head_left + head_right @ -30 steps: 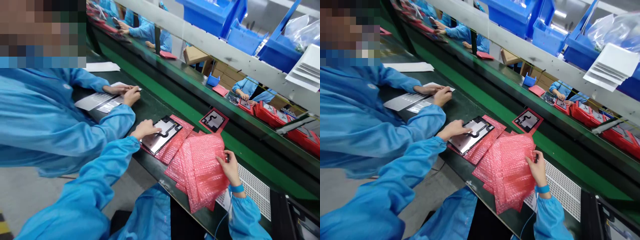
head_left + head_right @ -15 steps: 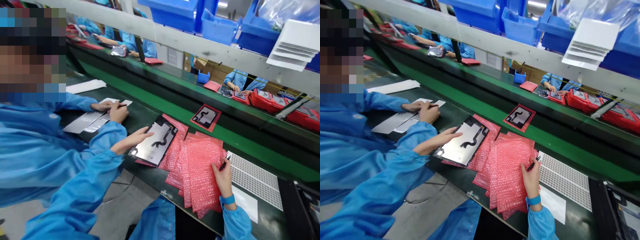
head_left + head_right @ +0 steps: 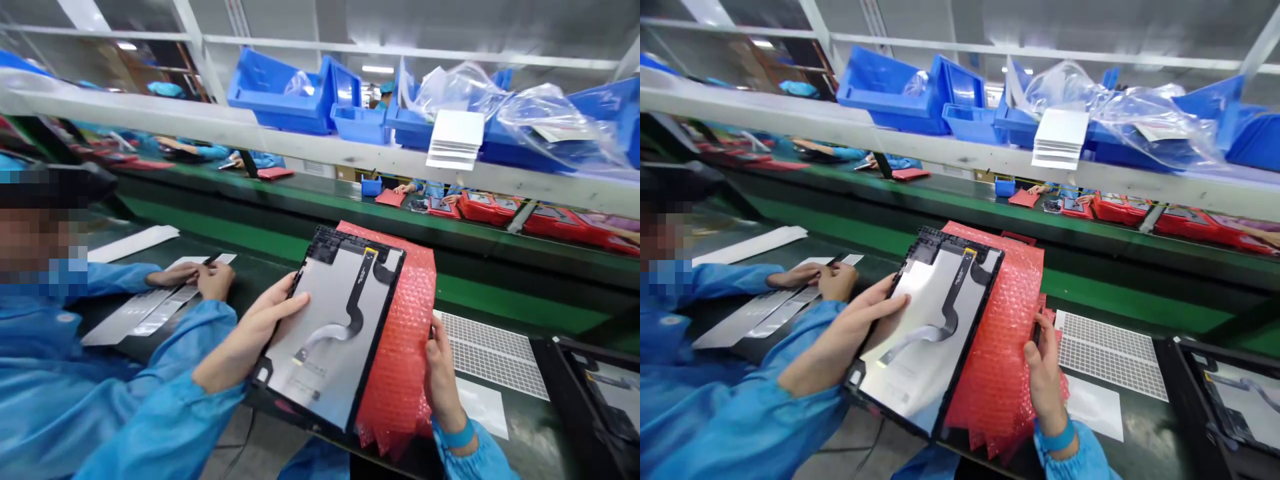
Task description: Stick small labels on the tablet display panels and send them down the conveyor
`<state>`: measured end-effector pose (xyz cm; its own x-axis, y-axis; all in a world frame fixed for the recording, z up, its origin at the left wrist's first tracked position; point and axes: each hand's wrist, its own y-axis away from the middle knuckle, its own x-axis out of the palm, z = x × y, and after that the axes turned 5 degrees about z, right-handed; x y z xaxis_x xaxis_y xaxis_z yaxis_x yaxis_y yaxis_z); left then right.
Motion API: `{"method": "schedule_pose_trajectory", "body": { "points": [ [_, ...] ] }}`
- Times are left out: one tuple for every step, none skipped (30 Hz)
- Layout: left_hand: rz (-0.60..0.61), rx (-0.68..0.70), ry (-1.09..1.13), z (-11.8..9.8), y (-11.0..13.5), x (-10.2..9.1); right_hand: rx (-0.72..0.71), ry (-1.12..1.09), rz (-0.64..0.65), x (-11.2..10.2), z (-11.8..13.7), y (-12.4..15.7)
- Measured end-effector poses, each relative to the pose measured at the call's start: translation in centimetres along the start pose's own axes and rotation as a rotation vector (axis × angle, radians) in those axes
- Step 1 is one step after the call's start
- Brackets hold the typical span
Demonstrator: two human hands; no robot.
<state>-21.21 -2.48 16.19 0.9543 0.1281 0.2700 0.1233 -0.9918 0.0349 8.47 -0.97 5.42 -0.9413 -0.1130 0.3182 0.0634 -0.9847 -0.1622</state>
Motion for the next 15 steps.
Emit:
{"method": "schedule_pose_trajectory", "body": {
  "points": [
    [-0.023,0.018,0.069,1.3,-0.1,1.0,0.031,-0.073,-0.016,0.1,0.2,0.8],
    [-0.042,0.019,0.135,2.8,-0.2,2.0,0.067,-0.14,-0.016,0.1,0.4,1.5],
    [-0.057,-0.006,0.198,4.3,-0.3,2.9,0.098,-0.187,-0.007,-0.1,0.5,2.0],
    [-0.073,-0.055,0.25,5.9,-0.2,3.8,0.12,-0.202,0.01,-0.3,0.7,2.3],
    [-0.096,-0.111,0.288,7.4,0.0,4.7,0.131,-0.183,0.028,-0.6,0.9,2.3],
    [-0.123,-0.162,0.308,8.7,0.3,5.6,0.134,-0.14,0.041,-0.9,1.0,2.2],
    [-0.15,-0.198,0.315,9.9,0.8,6.4,0.134,-0.087,0.047,-1.2,1.0,1.8],
    [-0.178,-0.22,0.314,11.0,1.4,7.1,0.136,-0.038,0.046,-1.6,0.9,1.4],
    [-0.204,-0.229,0.308,11.9,2.1,7.7,0.138,0.003,0.04,-1.9,0.6,0.8],
    [-0.223,-0.231,0.302,12.6,2.8,8.0,0.144,0.036,0.03,-2.3,0.3,0.2],
    [-0.238,-0.225,0.305,13.2,3.6,8.0,0.158,0.063,0.021,-2.7,-0.2,-0.3],
    [-0.245,-0.221,0.326,13.6,4.3,7.8,0.185,0.077,0.023,-3.2,-0.6,-0.7],
    [-0.234,-0.223,0.367,13.8,4.9,7.1,0.226,0.073,0.036,-3.8,-1.0,-1.0],
    [-0.201,-0.231,0.427,14.0,5.3,6.2,0.278,0.052,0.063,-4.4,-1.3,-1.3],
    [-0.154,-0.238,0.491,14.0,5.5,5.1,0.338,0.02,0.114,-4.9,-1.4,-1.4]
  ]
}}
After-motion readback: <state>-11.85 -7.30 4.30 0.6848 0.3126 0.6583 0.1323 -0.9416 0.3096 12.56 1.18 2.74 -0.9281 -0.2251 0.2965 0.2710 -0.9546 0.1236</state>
